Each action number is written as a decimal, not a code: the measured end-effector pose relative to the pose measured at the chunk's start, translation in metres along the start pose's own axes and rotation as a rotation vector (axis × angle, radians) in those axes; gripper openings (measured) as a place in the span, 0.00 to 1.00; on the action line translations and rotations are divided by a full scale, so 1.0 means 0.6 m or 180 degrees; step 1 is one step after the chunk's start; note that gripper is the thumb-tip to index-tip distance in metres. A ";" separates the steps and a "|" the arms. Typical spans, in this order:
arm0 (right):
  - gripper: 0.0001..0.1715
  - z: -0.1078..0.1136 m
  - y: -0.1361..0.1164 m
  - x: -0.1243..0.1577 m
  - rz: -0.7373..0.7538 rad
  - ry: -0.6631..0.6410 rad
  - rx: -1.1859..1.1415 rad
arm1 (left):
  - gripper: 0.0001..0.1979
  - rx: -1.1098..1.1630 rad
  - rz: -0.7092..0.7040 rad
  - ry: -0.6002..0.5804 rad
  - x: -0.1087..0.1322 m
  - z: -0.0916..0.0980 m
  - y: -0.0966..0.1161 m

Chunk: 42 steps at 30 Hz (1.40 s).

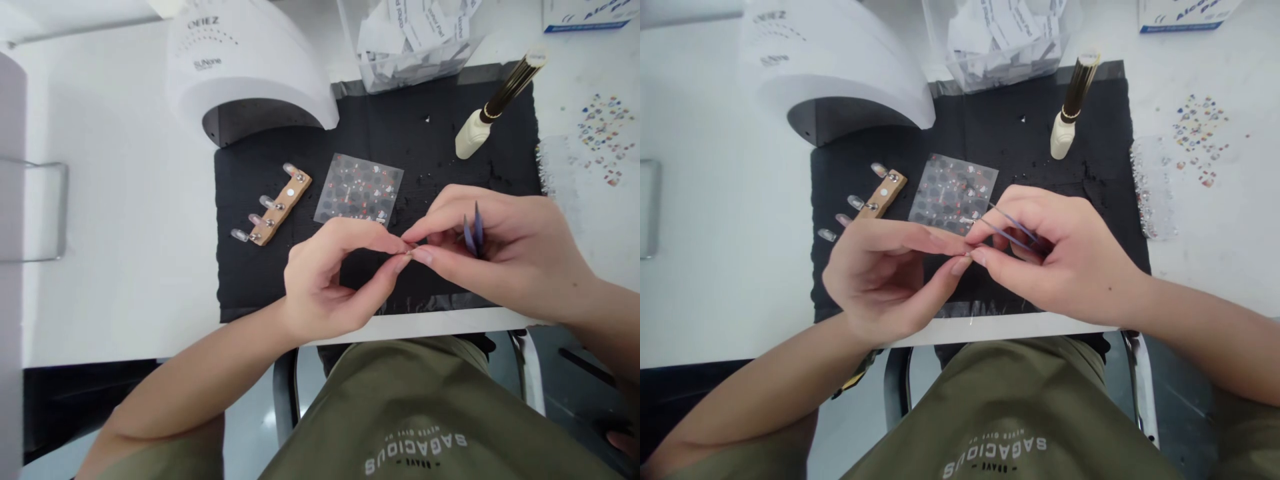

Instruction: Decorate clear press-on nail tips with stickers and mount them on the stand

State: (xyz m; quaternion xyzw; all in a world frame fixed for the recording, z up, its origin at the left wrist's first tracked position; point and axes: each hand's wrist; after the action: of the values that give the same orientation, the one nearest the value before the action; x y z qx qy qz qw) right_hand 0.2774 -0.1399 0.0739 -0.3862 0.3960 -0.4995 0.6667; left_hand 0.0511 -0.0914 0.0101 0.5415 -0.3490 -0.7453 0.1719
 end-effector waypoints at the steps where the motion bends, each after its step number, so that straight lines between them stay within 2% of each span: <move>1: 0.04 0.000 0.001 0.001 0.0062 0.0020 0.0047 | 0.19 0.0025 0.0014 0.0012 -0.001 0.000 -0.001; 7: 0.09 0.002 0.002 0.002 0.0222 -0.0019 0.0354 | 0.17 0.0244 0.0489 -0.0185 -0.013 0.002 0.014; 12: 0.07 0.004 0.006 0.005 0.0240 0.0036 0.0347 | 0.14 0.0277 0.0786 -0.0160 -0.018 0.005 0.027; 17: 0.02 0.004 0.004 0.002 0.0066 0.0031 0.0280 | 0.16 0.0383 0.0843 -0.0180 -0.018 0.004 0.030; 23: 0.04 0.009 -0.001 -0.002 -0.0178 0.0027 0.0156 | 0.16 0.0384 0.1013 -0.0288 -0.019 0.007 0.033; 28: 0.05 0.012 0.000 -0.005 -0.0385 0.0024 -0.0043 | 0.18 0.0488 0.0674 -0.0410 -0.014 0.008 0.020; 33: 0.09 0.010 -0.001 -0.004 -0.0672 0.0036 -0.0272 | 0.20 0.0576 0.0498 -0.0295 -0.010 0.003 0.008; 38: 0.17 0.013 -0.001 -0.004 -0.0819 -0.0137 -0.0443 | 0.15 0.0643 0.0850 -0.0337 -0.017 0.003 0.011; 42: 0.17 0.019 0.002 -0.008 -0.0833 -0.0347 -0.0493 | 0.14 0.0942 0.1018 -0.0448 -0.025 0.007 0.016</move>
State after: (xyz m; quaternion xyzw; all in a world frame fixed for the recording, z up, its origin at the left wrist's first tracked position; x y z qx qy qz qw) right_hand 0.2875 -0.1339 0.0776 -0.5114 0.3429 -0.5283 0.5846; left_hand 0.0511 -0.0871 0.0276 0.4453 -0.5470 -0.6851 0.1818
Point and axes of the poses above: each hand's wrist, its own x-axis away from the middle knuckle, its own z-axis out of the back of the hand, y = z × x, and after that the axes turned 1 degree about x, right-handed
